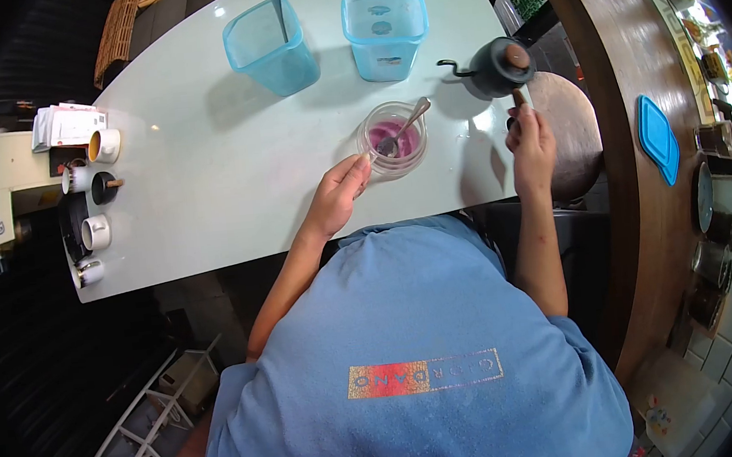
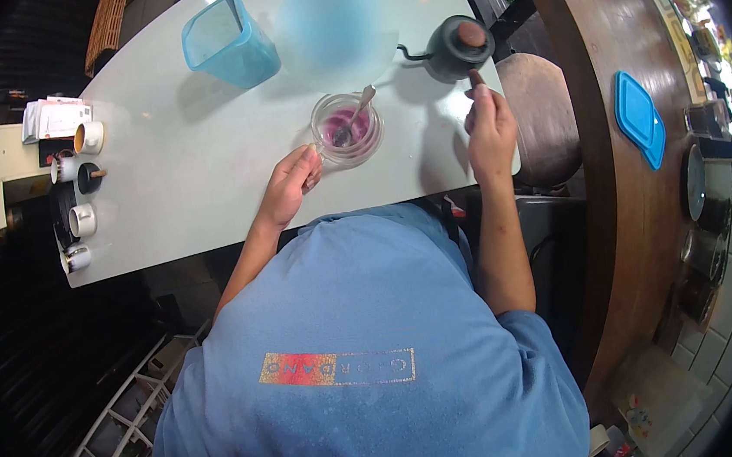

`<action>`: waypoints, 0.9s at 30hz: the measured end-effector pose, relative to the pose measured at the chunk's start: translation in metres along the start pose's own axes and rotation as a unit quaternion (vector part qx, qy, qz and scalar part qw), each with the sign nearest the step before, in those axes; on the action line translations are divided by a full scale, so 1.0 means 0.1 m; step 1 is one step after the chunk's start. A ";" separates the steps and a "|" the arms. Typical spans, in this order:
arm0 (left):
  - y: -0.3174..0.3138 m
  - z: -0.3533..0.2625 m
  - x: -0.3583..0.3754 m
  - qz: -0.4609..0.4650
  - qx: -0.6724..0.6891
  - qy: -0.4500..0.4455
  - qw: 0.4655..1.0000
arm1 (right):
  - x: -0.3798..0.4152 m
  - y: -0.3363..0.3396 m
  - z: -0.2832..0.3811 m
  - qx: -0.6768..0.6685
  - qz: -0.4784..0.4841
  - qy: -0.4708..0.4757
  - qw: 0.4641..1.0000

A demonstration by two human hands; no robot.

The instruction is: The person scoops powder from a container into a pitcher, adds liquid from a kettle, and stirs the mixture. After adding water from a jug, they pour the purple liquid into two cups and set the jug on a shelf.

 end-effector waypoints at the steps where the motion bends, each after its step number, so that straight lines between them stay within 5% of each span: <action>1: 0.00 -0.01 -0.01 0.002 -0.007 0.003 1.000 | 0.04 0.01 0.09 -0.053 0.010 0.003 0.999; 12: -0.04 0.03 0.03 0.000 -0.083 0.000 0.997 | 0.36 0.03 0.38 -0.021 0.071 0.072 0.995; 27: -0.12 0.00 0.05 -0.012 -0.089 0.028 0.996 | 0.46 0.11 0.42 0.132 0.028 0.152 0.979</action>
Point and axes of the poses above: each hand's wrist, its own x-axis away from the middle knuckle, its own y-axis out of the back of the hand, z = x × y, the point moved 3 cm from there along -x, towards the middle knuckle, and after that the axes turned 7 degrees about -y, right-handed, at the moved point
